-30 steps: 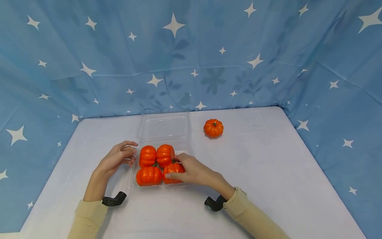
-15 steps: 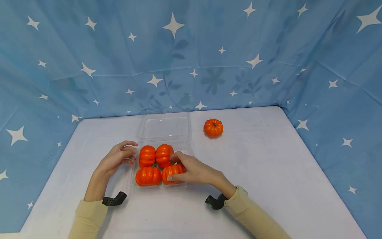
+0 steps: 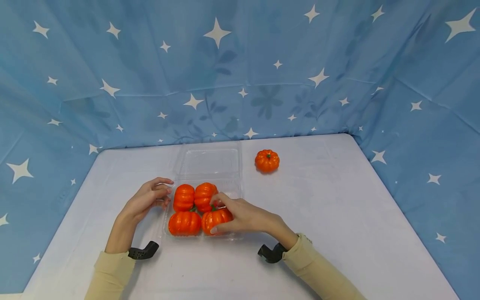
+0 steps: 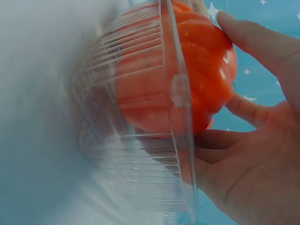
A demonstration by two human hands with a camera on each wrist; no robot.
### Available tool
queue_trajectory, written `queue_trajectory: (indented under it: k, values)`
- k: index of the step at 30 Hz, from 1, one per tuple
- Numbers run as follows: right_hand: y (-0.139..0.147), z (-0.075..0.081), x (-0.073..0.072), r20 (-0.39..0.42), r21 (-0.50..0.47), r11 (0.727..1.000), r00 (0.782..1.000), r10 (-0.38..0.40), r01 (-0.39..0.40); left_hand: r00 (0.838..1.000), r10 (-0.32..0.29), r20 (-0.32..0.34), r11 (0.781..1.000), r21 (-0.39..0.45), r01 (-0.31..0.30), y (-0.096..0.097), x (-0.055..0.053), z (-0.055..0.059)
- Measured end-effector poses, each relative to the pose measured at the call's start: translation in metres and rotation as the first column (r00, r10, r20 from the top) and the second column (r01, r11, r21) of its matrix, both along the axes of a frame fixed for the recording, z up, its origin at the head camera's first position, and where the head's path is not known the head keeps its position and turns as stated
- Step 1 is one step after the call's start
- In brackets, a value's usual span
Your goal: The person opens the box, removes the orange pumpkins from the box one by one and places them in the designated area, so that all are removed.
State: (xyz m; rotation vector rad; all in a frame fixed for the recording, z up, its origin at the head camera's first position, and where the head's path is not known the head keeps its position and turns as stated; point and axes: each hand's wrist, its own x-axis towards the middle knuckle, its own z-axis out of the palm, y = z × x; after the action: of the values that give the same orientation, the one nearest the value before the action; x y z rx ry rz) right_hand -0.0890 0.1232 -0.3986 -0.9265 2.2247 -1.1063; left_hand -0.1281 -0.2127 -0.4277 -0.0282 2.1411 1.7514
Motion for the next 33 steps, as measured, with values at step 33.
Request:
queue_trajectory:
  k: [33]
  values:
    - [0.006, 0.017, 0.004, -0.112, 0.119, 0.992, 0.992, 0.058, -0.044, 1.0, -0.01, -0.006, 1.0, -0.002, 0.01, -0.003, 0.001, 0.001]
